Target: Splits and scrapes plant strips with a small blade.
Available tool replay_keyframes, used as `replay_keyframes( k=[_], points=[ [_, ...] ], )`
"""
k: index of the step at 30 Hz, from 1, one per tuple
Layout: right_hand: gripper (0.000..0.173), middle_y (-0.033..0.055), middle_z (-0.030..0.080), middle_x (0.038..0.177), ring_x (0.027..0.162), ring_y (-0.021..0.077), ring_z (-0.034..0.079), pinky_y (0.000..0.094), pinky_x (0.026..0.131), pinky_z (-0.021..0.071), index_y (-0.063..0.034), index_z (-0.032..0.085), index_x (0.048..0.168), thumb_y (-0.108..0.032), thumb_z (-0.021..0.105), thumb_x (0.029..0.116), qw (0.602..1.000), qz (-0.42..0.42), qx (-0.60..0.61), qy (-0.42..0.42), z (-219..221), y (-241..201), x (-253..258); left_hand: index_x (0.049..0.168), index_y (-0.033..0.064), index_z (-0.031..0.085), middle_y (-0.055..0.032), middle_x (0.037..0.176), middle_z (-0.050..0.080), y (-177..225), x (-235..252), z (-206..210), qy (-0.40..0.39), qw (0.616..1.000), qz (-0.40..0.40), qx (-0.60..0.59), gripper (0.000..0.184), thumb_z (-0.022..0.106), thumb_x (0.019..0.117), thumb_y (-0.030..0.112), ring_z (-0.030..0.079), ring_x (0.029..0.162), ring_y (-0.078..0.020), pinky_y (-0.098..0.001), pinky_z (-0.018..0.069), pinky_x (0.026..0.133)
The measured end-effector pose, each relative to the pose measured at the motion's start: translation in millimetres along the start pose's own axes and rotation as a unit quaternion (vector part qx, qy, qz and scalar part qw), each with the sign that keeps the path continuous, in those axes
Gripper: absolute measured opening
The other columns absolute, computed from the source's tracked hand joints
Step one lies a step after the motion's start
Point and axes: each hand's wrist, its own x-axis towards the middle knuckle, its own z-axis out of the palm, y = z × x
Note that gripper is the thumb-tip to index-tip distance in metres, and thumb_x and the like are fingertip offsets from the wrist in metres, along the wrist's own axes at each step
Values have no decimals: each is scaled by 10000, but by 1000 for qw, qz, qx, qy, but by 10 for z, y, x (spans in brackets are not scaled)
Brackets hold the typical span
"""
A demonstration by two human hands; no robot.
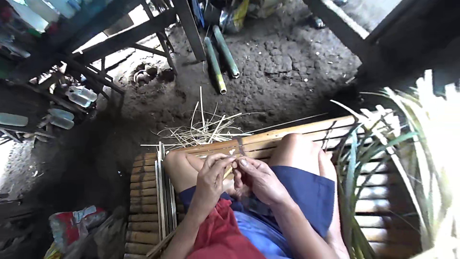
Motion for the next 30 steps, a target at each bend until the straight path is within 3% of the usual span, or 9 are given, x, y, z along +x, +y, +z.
replay_keyframes(
  k=[6,9,12,14,16,18,20,24,30],
  points=[
    [318,-87,602,610,518,-1,576,164,548,527,-152,673,811,-87,447,1025,995,13,101,7,36,9,36,1064,-32,755,-99,1019,690,32,7,-11,16,998,-41,-40,163,640,968,35,649,854,-19,-152,558,756],
    [221,-110,613,641,560,-31,571,142,575,507,-147,654,850,-58,511,993,990,-105,-91,35,32,3,29,999,-36,739,-63,925,691,84,30,-23,33,994,-81,-68,114,672,942,36,642,734,-7,-157,567,668],
    [148,26,638,759,658,0,582,119,636,494,23,685,892,-67,591,962,855,-311,-406,86,31,7,33,1000,-33,723,-44,910,678,156,41,-37,40,992,-89,-83,109,659,955,44,628,691,-2,-157,566,626],
    [151,114,669,779,680,84,612,158,652,497,45,707,870,-66,622,928,762,-381,-512,107,38,-29,53,999,-30,718,-41,914,673,198,42,-11,59,992,-74,-79,100,659,946,30,620,694,5,-149,555,621],
    [164,68,625,733,644,43,569,135,618,469,28,687,847,-80,603,937,797,-347,-486,96,50,-65,41,970,-33,713,-44,921,679,218,45,26,88,994,-45,-56,83,677,904,4,623,723,23,-126,547,643],
    [155,-66,546,655,559,-46,508,109,547,448,-71,631,844,-102,561,979,913,-222,-339,45,34,-121,9,938,-41,717,-64,911,690,229,52,47,112,993,-15,-25,78,700,873,-3,626,722,20,-118,541,644],
    [212,-127,529,584,485,-59,485,116,497,448,-174,624,819,-117,533,1002,981,-108,-160,-17,21,-155,2,922,-48,707,-77,899,690,251,54,56,124,992,7,-8,76,705,859,-6,623,713,14,-116,538,642],
    [267,-106,513,560,432,-46,440,117,446,418,-176,619,746,-95,527,983,998,-5,26,-51,65,-141,-4,936,-55,706,-83,914,686,256,61,74,127,992,21,-11,78,698,867,-20,631,725,7,-121,546,646],
    [247,-120,466,528,421,-44,461,117,438,442,-167,616,764,-140,541,997,986,84,116,-82,20,-129,-52,937,-66,706,-90,897,670,267,42,79,116,993,32,-17,83,696,862,-32,634,718,-8,-132,557,638]
  ],
)
